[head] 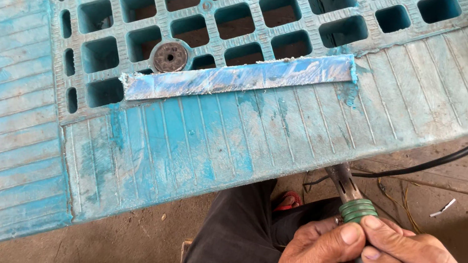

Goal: The person uses a soldering iron to melt and weld plastic pieces onto a blue plastic crate. They manipulate the molten plastic with the tool's tip and use a cloth to wipe the surface.

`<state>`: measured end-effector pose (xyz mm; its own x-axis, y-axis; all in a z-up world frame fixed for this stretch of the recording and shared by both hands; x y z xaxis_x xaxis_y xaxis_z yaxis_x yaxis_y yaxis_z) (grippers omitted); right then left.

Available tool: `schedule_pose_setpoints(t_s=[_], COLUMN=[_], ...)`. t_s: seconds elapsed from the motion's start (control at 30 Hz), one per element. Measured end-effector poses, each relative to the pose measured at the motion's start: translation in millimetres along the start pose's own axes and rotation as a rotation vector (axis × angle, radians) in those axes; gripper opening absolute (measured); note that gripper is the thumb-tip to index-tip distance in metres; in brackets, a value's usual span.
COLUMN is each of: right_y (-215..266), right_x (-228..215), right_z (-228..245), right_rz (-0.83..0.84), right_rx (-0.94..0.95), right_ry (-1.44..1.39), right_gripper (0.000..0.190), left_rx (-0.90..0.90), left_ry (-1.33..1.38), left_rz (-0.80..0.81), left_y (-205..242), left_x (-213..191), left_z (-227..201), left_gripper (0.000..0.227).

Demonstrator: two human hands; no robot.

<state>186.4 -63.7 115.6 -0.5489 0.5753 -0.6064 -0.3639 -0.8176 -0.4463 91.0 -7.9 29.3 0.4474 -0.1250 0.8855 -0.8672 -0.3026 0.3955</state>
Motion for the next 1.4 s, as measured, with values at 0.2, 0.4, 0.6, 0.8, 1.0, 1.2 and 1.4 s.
schedule_pose_setpoints(t_s=[0.2, 0.4, 0.6, 0.8, 1.0, 1.2, 1.4], right_y=[1.2, -0.4, 13.9, 23.4, 29.5, 24.7, 3.9], right_x=[-4.3, -1.9, 2.6, -0.1, 8.5, 12.0, 17.2], right_z=[2.0, 5.1, -4.0, -17.8, -23.1, -15.0, -1.5], right_rz=[0.072, 0.083, -0.106, -0.120, -0.102, -0.019, 0.018], right_rx=[-0.032, -0.067, 0.091, 0.066, 0.044, 0.028, -0.034], right_ry=[0.074, 0.078, 0.059, -0.049, -0.101, -0.106, -0.098], right_gripper=[0.036, 0.034, 0.033, 0.038, 0.035, 0.036, 0.038], left_rx=[0.049, 0.031, -0.034, -0.034, 0.027, 0.069, 0.056], left_ry=[-0.073, -0.030, 0.099, 0.172, 0.151, 0.134, 0.167], left_rz=[0.099, 0.035, -0.059, -0.124, -0.126, -0.083, -0.141], left_y=[-3.0, -1.9, -5.7, -5.1, 4.6, 15.3, 15.2], left_x=[2.3, 0.1, -5.6, -7.6, -12.3, -11.7, -15.0], left_z=[0.5, 4.9, 16.9, 24.3, 23.3, 10.7, 2.4], left_gripper=[0.043, 0.044, 0.033, 0.030, 0.031, 0.035, 0.032])
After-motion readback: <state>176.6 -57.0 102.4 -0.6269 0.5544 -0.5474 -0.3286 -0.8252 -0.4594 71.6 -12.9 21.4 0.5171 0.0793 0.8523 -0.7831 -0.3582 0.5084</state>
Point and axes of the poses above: each hand's wrist, its own y-axis away from the middle knuckle, its own x-axis out of the palm, z = x × y, the point moved 5 cm from there along -y, towards the middle knuckle, and after that the axes turned 6 degrees about -z, right-handed, at the moved point
